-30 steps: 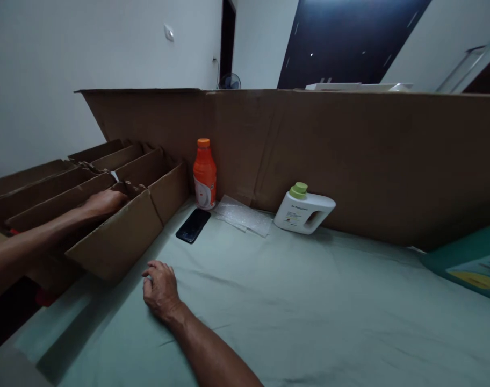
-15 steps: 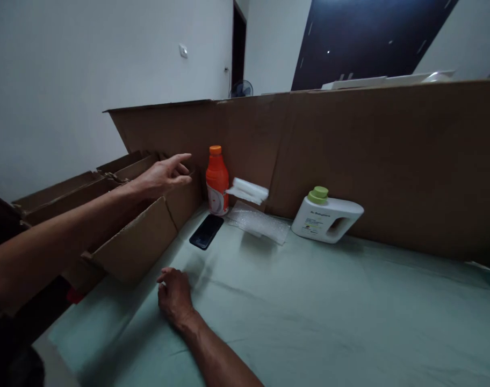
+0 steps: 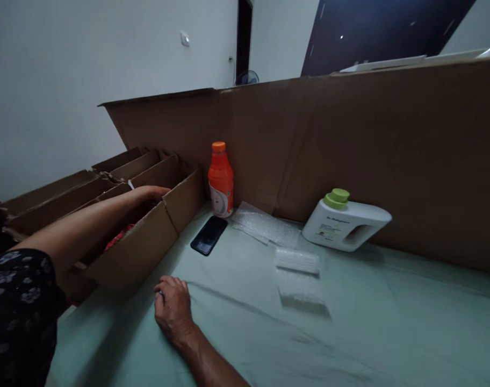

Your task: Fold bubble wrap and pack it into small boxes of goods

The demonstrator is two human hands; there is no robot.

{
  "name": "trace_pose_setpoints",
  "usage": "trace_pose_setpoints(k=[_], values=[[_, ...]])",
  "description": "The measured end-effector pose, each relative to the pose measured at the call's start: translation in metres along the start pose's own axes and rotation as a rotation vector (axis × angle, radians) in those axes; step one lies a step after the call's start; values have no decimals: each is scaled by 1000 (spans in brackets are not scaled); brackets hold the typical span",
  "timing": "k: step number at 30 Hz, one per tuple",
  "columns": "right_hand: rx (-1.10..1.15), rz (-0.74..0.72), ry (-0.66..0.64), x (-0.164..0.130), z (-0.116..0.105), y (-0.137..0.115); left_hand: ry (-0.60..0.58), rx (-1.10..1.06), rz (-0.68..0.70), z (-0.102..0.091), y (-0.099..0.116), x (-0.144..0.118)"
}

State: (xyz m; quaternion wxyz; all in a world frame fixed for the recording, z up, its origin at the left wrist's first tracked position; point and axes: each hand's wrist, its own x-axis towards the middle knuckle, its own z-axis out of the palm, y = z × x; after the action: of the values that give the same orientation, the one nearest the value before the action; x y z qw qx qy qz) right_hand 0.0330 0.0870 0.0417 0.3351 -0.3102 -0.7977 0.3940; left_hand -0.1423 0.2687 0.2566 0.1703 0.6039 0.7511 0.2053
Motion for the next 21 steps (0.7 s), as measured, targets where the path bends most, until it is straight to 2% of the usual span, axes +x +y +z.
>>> trace_pose_setpoints(k=[2, 4, 7, 9, 12, 15, 17, 19, 21], values=[[-6, 0, 6, 0, -1, 0, -44, 12, -20, -3, 0, -2], [-13, -4, 12, 0, -1, -1, -69, 36, -36, -17, 1, -8], [-16, -16, 15, 0, -1, 1, -24, 61, -23, -51, 9, -19], [-15, -23, 11, 1, 0, 3, 34, 60, 19, -67, 25, -26], [-8, -26, 7, 3, 1, 6, 76, -66, 192, -67, 58, -34], [1, -32, 2, 3, 0, 8, -2, -319, 446, -62, 75, -37], [5, -46, -4, 3, -1, 8, -10, -306, 465, -73, 61, -40], [8, -62, -5, 3, -3, 8, 69, -110, 319, -95, 28, -48], [10, -75, -1, 5, -3, 8, 154, 116, 89, -121, -14, -58]])
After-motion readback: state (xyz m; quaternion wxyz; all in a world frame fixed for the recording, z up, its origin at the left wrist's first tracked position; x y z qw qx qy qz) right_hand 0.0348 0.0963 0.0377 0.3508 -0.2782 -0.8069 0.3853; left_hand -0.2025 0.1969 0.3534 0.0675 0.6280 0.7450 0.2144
